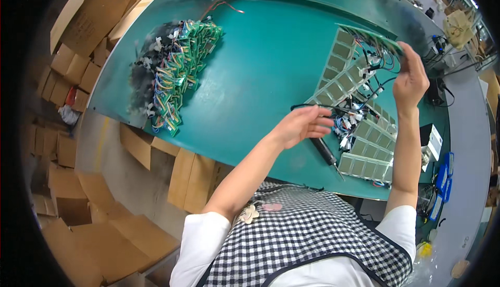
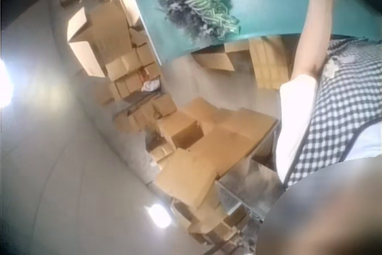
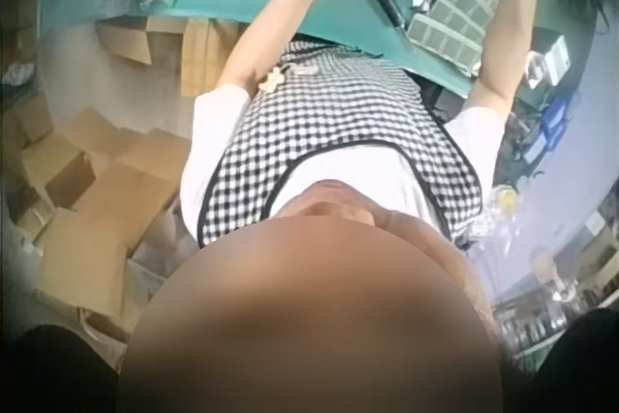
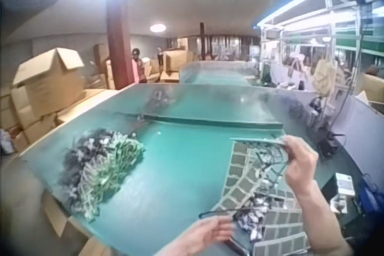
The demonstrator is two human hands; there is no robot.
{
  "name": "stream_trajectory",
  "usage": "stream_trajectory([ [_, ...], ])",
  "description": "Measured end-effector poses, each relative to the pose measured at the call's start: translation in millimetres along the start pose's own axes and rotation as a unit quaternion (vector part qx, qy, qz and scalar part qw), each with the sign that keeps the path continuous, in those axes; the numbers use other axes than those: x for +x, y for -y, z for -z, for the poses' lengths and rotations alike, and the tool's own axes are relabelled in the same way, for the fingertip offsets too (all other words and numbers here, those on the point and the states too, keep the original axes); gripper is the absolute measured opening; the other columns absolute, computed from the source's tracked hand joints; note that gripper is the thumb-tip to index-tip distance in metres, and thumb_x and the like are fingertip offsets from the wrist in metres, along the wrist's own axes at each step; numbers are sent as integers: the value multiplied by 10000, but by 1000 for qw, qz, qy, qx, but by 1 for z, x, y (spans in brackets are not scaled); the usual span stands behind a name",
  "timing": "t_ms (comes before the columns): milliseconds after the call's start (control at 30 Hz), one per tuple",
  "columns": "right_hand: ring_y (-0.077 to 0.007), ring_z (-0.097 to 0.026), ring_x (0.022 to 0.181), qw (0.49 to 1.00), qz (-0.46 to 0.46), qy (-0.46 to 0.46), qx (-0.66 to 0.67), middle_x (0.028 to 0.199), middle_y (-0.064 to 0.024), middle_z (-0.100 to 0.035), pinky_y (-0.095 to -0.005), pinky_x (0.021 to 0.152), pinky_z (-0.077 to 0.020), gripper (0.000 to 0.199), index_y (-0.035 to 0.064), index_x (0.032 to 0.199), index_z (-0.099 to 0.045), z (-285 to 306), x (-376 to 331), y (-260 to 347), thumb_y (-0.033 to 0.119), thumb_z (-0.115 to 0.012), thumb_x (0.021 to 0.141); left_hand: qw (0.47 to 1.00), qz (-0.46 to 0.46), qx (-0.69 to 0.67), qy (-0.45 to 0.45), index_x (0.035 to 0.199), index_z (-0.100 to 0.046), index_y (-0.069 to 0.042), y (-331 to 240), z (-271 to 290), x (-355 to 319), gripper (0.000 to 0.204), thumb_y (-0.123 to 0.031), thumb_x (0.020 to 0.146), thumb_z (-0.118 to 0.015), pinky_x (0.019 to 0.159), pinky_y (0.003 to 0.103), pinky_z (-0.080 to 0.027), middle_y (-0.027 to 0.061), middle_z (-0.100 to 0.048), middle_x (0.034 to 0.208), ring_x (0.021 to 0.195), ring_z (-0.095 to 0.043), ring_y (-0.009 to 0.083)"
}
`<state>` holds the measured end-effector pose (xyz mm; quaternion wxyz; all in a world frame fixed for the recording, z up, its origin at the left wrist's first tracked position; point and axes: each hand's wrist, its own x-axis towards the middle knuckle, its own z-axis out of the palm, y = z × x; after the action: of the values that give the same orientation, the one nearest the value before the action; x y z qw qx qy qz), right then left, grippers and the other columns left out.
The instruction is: The person assembles electronic modules by connecting multi-colored wire harnesses to rectangular circuit boards. They pick up a board, attach the wires, and place the completed unit on a green workbench. The process is repeated with multiple units in a warehouse setting.
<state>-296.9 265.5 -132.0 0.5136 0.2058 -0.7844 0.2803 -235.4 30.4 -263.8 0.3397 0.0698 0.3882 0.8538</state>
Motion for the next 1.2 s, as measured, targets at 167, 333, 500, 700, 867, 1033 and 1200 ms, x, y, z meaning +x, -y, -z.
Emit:
stream_trajectory([
  [167, -244, -625, 751, 994, -31, -60, -90, 868, -125, -633, -290, 674, -480, 331, 77, 989, -619, -9, -21, -74, -81, -492, 727, 996, -2, 60, -63, 1174, -469, 8, 6, -2, -5, 372, -257, 914, -450, 804, 339, -476, 139, -593, 1022, 917, -590, 230],
  [333, -267, -616, 751, 952, -130, -87, -265, 873, -78, -636, -339, 622, -477, 275, 141, 991, -610, -7, -35, -157, 43, -513, 753, 995, -1, 37, -94, 1166, -474, 6, 21, 9, -15, 342, -224, 916, -438, 786, 332, -487, 151, -594, 1025, 914, -594, 234],
  [500, -263, -618, 731, 957, -71, -162, -230, 849, -78, -638, -325, 619, -485, 272, 132, 973, -621, 1, -2, -148, 17, -511, 752, 995, 5, 52, -85, 1179, -461, 6, 29, 10, -16, 384, -266, 909, -458, 792, 345, -488, 163, -579, 1063, 930, -590, 245],
  [700, -285, -632, 864, 976, 195, -93, 22, 894, -115, -652, -360, 795, -499, 259, 3, 893, -630, 8, -9, 2, -79, -528, 670, 991, -51, -83, 95, 1301, -323, -4, 4, 1, -9, 730, -547, 832, -458, 858, 371, -463, 198, -482, 1213, 1085, -515, 297],
  [867, -318, -577, 979, 911, 269, 199, 243, 1040, -113, -609, -422, 810, -491, 225, 67, 921, -611, 6, -100, 76, 49, -577, 700, 970, -175, -157, 62, 1365, -215, -103, -13, 0, -42, 708, -426, 822, -534, 896, 444, -444, 177, -421, 1267, 1152, -458, 292],
  [1033, -338, -429, 1174, 886, 20, 378, 267, 1240, -153, -483, -478, 965, -322, 442, 44, 1130, -537, -19, -139, 72, 21, -572, 690, 970, -217, -53, -96, 1356, -216, -90, 8, 27, -88, 666, -11, 784, -549, 908, 407, -448, 130, -446, 1231, 1121, -480, 266],
  [1200, -325, -329, 1249, 890, -48, 360, 274, 1345, -167, -356, -477, 1019, -232, 590, 37, 1286, -382, -47, -128, 117, 52, -582, 731, 943, -251, 101, -195, 1387, -126, -55, 9, 5, -107, 850, 62, 689, -597, 899, 349, -419, 85, -447, 1183, 1078, -479, 205],
])
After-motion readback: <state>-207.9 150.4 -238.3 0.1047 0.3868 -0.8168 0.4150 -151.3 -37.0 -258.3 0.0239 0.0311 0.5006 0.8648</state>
